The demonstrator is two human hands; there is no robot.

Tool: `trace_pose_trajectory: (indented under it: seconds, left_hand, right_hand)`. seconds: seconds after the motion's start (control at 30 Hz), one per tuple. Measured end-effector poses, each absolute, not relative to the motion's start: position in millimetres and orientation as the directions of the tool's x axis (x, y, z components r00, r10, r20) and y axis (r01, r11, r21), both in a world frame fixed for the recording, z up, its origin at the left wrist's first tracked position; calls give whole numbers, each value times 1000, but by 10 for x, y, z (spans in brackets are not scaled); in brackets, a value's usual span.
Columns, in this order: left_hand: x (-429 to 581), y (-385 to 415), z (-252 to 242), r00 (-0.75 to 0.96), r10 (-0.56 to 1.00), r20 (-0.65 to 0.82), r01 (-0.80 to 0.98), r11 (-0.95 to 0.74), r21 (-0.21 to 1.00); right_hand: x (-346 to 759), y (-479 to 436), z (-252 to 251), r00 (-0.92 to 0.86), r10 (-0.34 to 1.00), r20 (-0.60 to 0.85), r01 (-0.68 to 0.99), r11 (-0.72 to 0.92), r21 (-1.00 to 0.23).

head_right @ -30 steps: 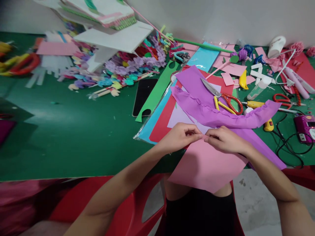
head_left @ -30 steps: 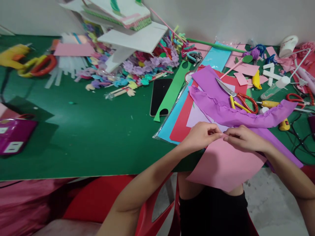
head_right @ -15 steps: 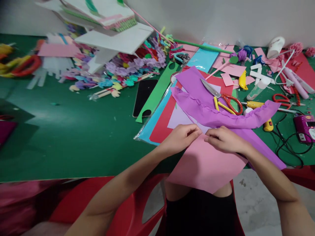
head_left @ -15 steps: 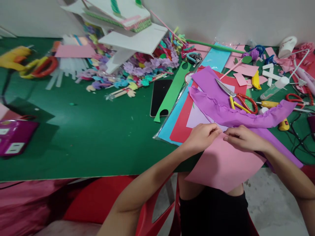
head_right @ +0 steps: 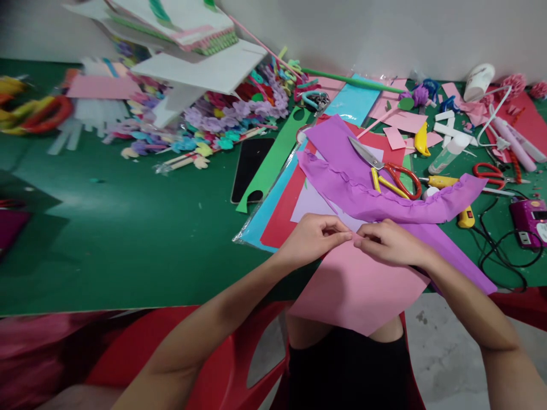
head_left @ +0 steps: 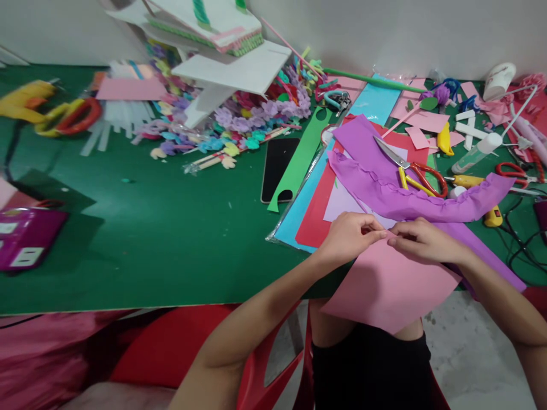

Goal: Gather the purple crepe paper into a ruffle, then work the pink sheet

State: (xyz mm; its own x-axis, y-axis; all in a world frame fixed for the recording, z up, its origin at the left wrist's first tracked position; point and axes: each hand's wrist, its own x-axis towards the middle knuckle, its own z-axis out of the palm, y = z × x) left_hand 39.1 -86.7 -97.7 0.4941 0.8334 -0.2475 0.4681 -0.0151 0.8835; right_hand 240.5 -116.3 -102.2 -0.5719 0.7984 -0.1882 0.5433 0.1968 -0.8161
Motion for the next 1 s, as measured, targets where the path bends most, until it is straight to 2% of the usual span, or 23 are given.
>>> trace_pose_trajectory:
  seconds: [0.33, 0.43, 0.57, 0.7, 1.0]
  left_hand:
    - [390, -874, -1013, 538, 791, -290, 341, 110, 934]
    - [393, -859, -1012, 545, 797, -262, 344, 73, 936]
    - [400, -847, -1004, 540, 809, -232, 465, -58, 883]
    - [412, -859, -986, 520, 826, -218, 538, -118, 835]
    - [404, -859, -985, 535, 812, -234, 449, -39, 893]
  right_hand:
    - [2405, -1174, -1006, -584, 789, -191, 515, 178, -839]
    - [2405, -1168, -1005, -575, 797, -186, 532, 191, -825]
    - [2406, -1158, -1013, -567, 805, -174, 549, 212, -809]
    - [2402, -1156, -1023, -564, 806, -180, 542, 197, -817]
    - [2408, -1156, -1024, -571, 800, -183, 549, 206, -810]
